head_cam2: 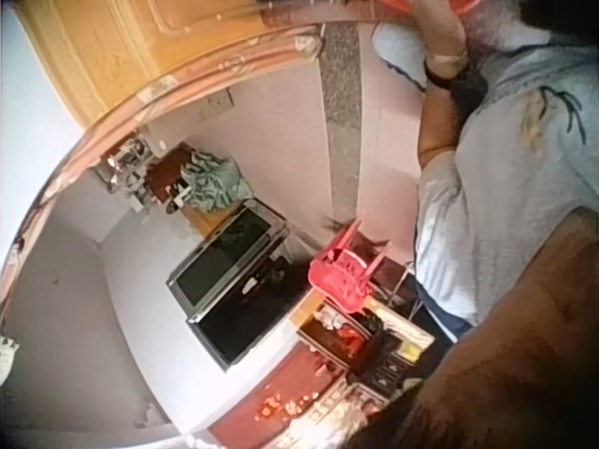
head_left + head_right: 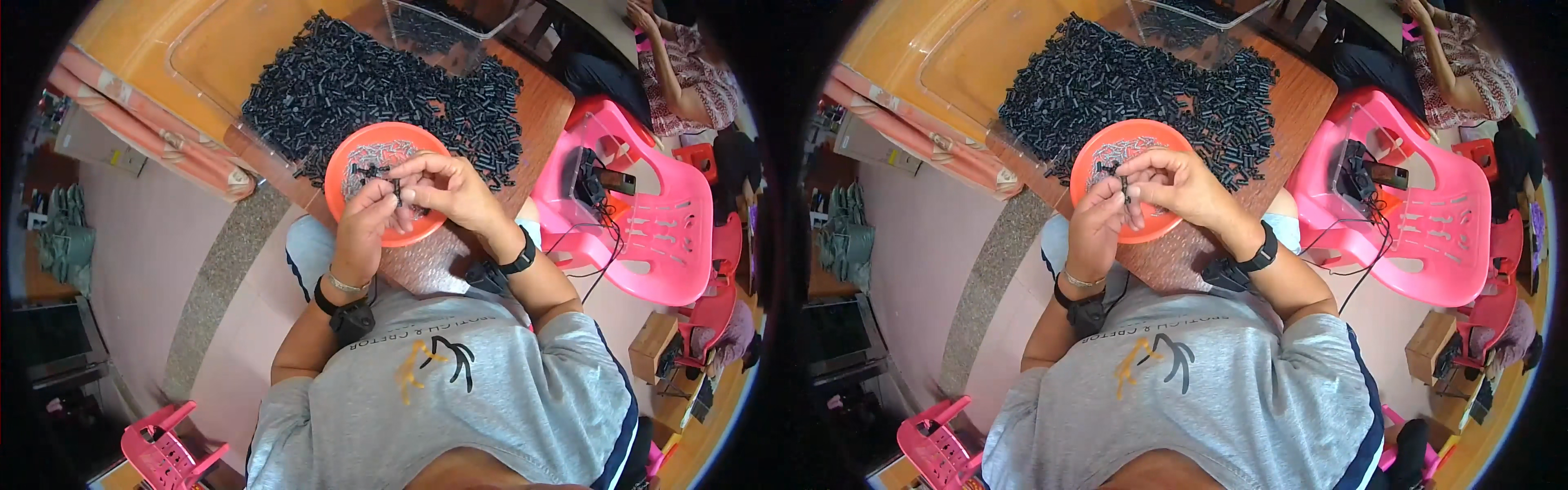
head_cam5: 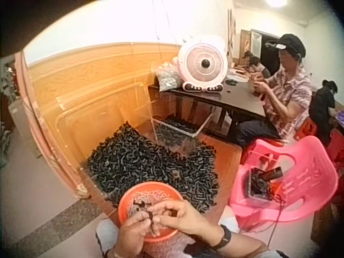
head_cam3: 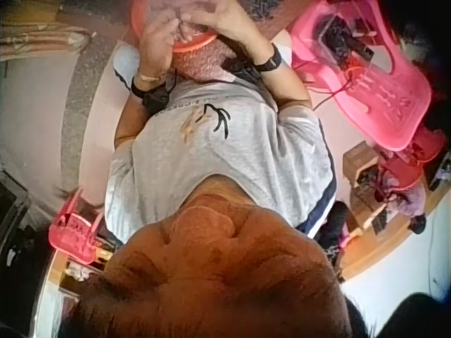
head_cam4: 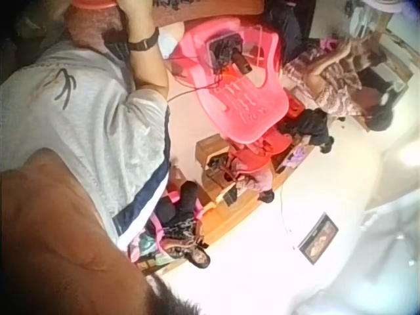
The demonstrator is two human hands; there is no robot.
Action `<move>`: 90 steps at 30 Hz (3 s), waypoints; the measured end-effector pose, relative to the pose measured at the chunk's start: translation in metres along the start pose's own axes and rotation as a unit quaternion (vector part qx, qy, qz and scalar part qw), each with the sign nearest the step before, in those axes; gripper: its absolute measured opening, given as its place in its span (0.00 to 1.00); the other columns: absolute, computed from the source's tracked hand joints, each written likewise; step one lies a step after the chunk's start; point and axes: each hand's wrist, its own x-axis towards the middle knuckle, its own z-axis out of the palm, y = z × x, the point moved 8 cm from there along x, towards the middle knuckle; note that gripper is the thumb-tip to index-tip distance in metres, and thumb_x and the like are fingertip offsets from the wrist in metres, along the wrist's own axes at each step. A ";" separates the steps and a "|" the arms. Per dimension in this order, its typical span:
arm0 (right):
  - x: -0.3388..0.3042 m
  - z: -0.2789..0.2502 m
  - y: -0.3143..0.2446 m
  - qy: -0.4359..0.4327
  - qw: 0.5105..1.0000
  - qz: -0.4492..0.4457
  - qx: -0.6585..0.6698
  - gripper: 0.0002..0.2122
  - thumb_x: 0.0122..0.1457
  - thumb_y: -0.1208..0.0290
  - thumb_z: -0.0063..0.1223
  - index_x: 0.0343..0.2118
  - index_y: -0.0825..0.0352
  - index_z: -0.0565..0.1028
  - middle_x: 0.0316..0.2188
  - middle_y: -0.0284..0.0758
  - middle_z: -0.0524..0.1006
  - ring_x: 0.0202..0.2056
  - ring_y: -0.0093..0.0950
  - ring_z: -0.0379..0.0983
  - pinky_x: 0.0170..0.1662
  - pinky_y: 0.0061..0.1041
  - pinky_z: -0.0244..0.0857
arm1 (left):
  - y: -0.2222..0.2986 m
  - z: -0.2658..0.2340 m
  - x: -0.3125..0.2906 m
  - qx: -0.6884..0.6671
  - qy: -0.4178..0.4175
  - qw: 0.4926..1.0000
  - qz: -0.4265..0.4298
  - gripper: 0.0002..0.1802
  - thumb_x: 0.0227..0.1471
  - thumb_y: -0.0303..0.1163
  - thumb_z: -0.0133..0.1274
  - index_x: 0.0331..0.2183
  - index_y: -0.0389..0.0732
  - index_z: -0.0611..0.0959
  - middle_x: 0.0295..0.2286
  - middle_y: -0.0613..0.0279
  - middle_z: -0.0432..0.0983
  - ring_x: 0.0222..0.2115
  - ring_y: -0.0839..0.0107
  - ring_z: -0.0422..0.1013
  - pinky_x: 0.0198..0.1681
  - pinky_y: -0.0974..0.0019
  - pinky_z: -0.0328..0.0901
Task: The person assembles small components by picking up metal pins from a dish and inserting them into plastic tubes by hand.
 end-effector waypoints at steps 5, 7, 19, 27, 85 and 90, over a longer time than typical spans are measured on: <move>-0.005 0.004 0.007 0.016 1.000 -0.004 0.014 0.15 0.50 0.81 0.57 0.42 0.70 0.71 0.28 0.30 0.72 0.26 0.17 0.72 0.30 0.15 0.65 | 0.002 0.001 0.000 -0.035 0.018 0.999 -0.008 0.09 0.55 0.32 0.42 0.35 0.38 0.73 0.29 0.64 0.71 0.29 0.77 0.67 0.35 0.73 0.62; -0.005 0.001 0.006 0.039 0.998 -0.022 -0.045 0.18 0.46 0.81 0.60 0.42 0.69 0.72 0.31 0.29 0.70 0.27 0.15 0.70 0.31 0.15 0.65 | 0.002 0.001 -0.001 -0.038 0.019 0.999 -0.007 0.09 0.55 0.32 0.42 0.35 0.37 0.73 0.31 0.65 0.72 0.31 0.78 0.67 0.37 0.73 0.62; -0.010 0.006 -0.013 0.082 0.955 -0.116 -0.261 0.16 0.41 0.79 0.62 0.37 0.68 0.75 0.27 0.30 0.70 0.26 0.18 0.67 0.30 0.17 0.64 | -0.001 0.003 0.000 -0.055 0.012 0.998 -0.007 0.09 0.55 0.29 0.40 0.35 0.36 0.74 0.36 0.62 0.72 0.38 0.76 0.68 0.43 0.72 0.62; -0.015 0.016 -0.024 0.074 0.908 -0.186 -0.367 0.15 0.44 0.78 0.61 0.37 0.70 0.75 0.34 0.36 0.75 0.31 0.23 0.70 0.34 0.21 0.66 | -0.002 0.000 -0.001 -0.022 0.024 0.999 0.003 0.08 0.55 0.28 0.39 0.32 0.36 0.73 0.31 0.64 0.71 0.32 0.79 0.66 0.38 0.74 0.61; 0.081 -0.039 -0.038 -0.063 0.795 -0.103 -0.595 0.07 0.46 0.74 0.57 0.31 0.66 0.77 0.28 0.37 0.76 0.31 0.32 0.73 0.35 0.28 0.67 | 0.053 -0.092 -0.026 -0.006 0.171 0.977 0.131 0.11 0.57 0.33 0.39 0.33 0.37 0.73 0.26 0.63 0.72 0.26 0.76 0.69 0.33 0.74 0.63; 0.103 -0.088 -0.019 -0.012 0.715 -0.045 -0.698 0.12 0.45 0.70 0.56 0.35 0.65 0.77 0.31 0.39 0.76 0.36 0.39 0.72 0.39 0.31 0.67 | 0.054 -0.097 -0.024 0.003 0.160 0.978 0.137 0.12 0.57 0.34 0.40 0.32 0.37 0.73 0.26 0.64 0.72 0.26 0.77 0.69 0.32 0.74 0.62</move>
